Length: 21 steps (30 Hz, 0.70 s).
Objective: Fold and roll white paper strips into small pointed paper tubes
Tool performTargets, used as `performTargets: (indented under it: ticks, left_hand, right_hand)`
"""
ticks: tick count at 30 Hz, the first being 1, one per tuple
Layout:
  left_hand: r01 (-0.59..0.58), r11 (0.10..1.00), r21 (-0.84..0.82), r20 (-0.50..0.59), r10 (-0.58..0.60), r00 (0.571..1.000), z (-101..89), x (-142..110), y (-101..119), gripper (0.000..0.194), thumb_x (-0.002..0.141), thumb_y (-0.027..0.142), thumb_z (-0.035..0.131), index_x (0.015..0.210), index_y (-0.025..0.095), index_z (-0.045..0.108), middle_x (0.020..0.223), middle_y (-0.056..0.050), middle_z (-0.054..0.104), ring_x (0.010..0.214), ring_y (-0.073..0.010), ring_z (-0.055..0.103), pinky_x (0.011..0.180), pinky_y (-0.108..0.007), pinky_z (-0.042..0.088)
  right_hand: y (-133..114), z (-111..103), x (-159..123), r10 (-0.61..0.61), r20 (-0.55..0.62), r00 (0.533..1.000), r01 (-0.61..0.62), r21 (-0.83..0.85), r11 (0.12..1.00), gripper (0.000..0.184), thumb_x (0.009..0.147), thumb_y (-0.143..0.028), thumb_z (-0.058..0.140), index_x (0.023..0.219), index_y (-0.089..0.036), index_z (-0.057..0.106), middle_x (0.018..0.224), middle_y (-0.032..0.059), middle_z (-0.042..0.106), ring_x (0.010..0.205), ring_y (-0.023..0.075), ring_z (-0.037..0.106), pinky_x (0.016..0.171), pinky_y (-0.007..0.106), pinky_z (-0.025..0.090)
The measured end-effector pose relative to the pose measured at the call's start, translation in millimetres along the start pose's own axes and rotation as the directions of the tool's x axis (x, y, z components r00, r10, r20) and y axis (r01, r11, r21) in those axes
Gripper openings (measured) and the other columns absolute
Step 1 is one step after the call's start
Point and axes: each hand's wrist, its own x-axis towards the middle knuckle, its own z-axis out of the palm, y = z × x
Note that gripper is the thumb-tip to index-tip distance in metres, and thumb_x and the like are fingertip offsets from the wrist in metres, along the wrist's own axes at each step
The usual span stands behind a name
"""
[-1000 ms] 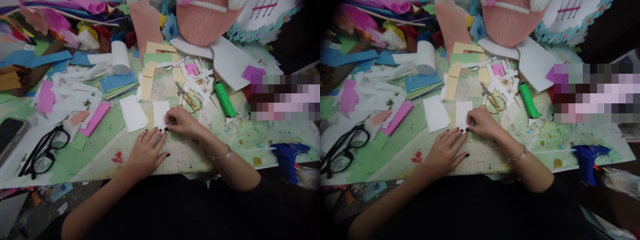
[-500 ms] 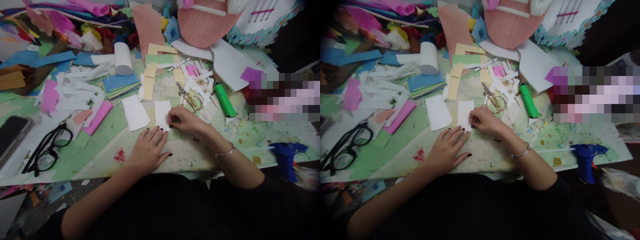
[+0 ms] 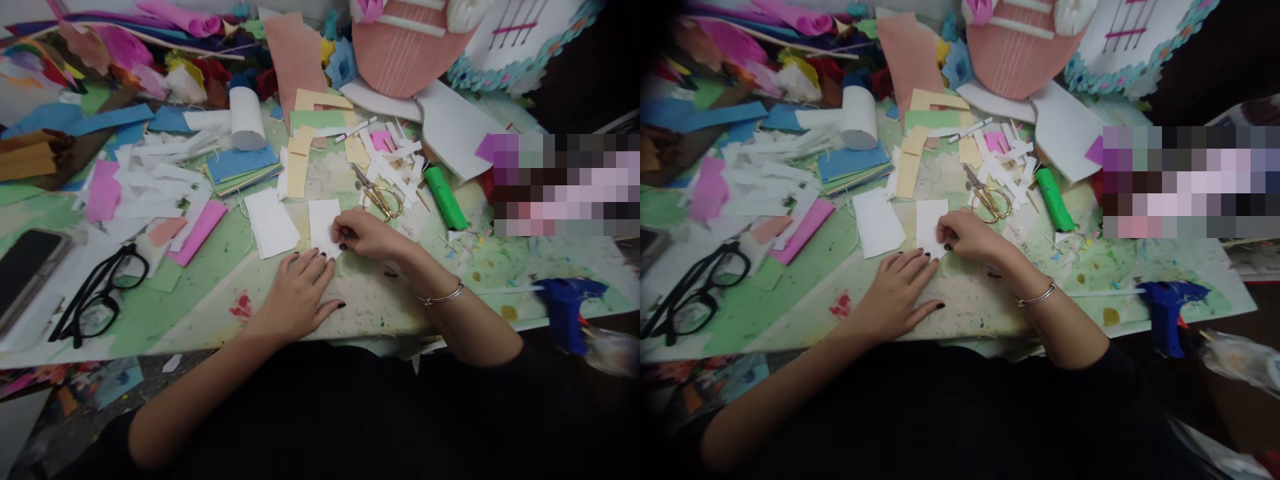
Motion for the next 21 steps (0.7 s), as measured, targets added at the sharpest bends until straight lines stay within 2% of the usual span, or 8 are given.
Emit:
performTargets:
  ticks: [5, 7, 9, 13, 21]
  left_hand:
    - [0.012, 1.0, 0.019, 0.011, -0.012, 1.0, -3.3, 8.4, 3.0, 0.069, 0.091, 0.055, 0.048, 0.143, 0.012, 0.039, 0.124, -0.017, 0.056, 0.123, -0.0343, 0.043, 0.102, -0.05, 0.032]
    - [0.015, 0.999, 0.033, 0.001, -0.015, 1.0, -2.0, 9.7, 4.2, 0.072, 0.09, 0.058, 0.049, 0.142, 0.01, 0.041, 0.125, -0.018, 0.055, 0.122, -0.0356, 0.042, 0.102, -0.051, 0.032]
    - [0.021, 0.999, 0.041, -0.01, -0.021, 1.0, 0.2, 9.3, 5.0, 0.072, 0.089, 0.059, 0.05, 0.141, 0.009, 0.043, 0.126, -0.02, 0.054, 0.123, -0.0366, 0.042, 0.102, -0.052, 0.031]
    - [0.038, 0.999, 0.03, -0.015, -0.037, 0.999, 3.1, 5.1, 5.7, 0.071, 0.088, 0.059, 0.051, 0.139, 0.009, 0.046, 0.129, -0.02, 0.054, 0.126, -0.0368, 0.041, 0.105, -0.052, 0.03]
    - [0.007, 0.999, -0.039, -0.026, -0.008, 1.0, 1.8, -2.3, 0.0, 0.071, 0.089, 0.062, 0.046, 0.134, 0.007, 0.049, 0.134, -0.022, 0.052, 0.133, -0.037, 0.038, 0.109, -0.054, 0.029]
  right_hand:
    - [3.0, -6.1, 0.2, -0.01, 0.061, 0.998, 0.004, 0.09, 0.996, 0.025, 0.067, 0.001, 0.052, 0.082, -0.017, 0.06, 0.076, 0.0013, 0.055, 0.075, 0.015, 0.047, 0.071, 0.028, 0.036]
    - [2.2, -7.4, -0.1, -0.011, 0.085, 0.996, 0.0, 0.137, 0.991, 0.02, 0.072, -0.002, 0.053, 0.083, -0.017, 0.06, 0.076, 0.0012, 0.055, 0.072, 0.0142, 0.046, 0.069, 0.028, 0.037]
    - [0.3, -6.6, -0.5, -0.013, 0.06, 0.998, 0.005, 0.122, 0.993, 0.012, 0.074, -0.009, 0.059, 0.083, -0.016, 0.06, 0.077, 0.0015, 0.055, 0.073, 0.0147, 0.047, 0.071, 0.029, 0.037]
    - [-4.1, -0.9, -1.1, 0.026, -0.04, 0.999, -0.024, 0.037, 0.999, 0.014, 0.068, -0.01, 0.066, 0.08, -0.016, 0.061, 0.075, 0.0009, 0.055, 0.076, 0.0158, 0.047, 0.075, 0.03, 0.035]
    - [-3.5, 3.0, -2.3, 0.036, -0.068, 0.997, -0.034, 0.032, 0.999, 0.013, 0.069, -0.008, 0.065, 0.078, -0.017, 0.061, 0.073, 0.0011, 0.055, 0.076, 0.0165, 0.047, 0.072, 0.03, 0.034]
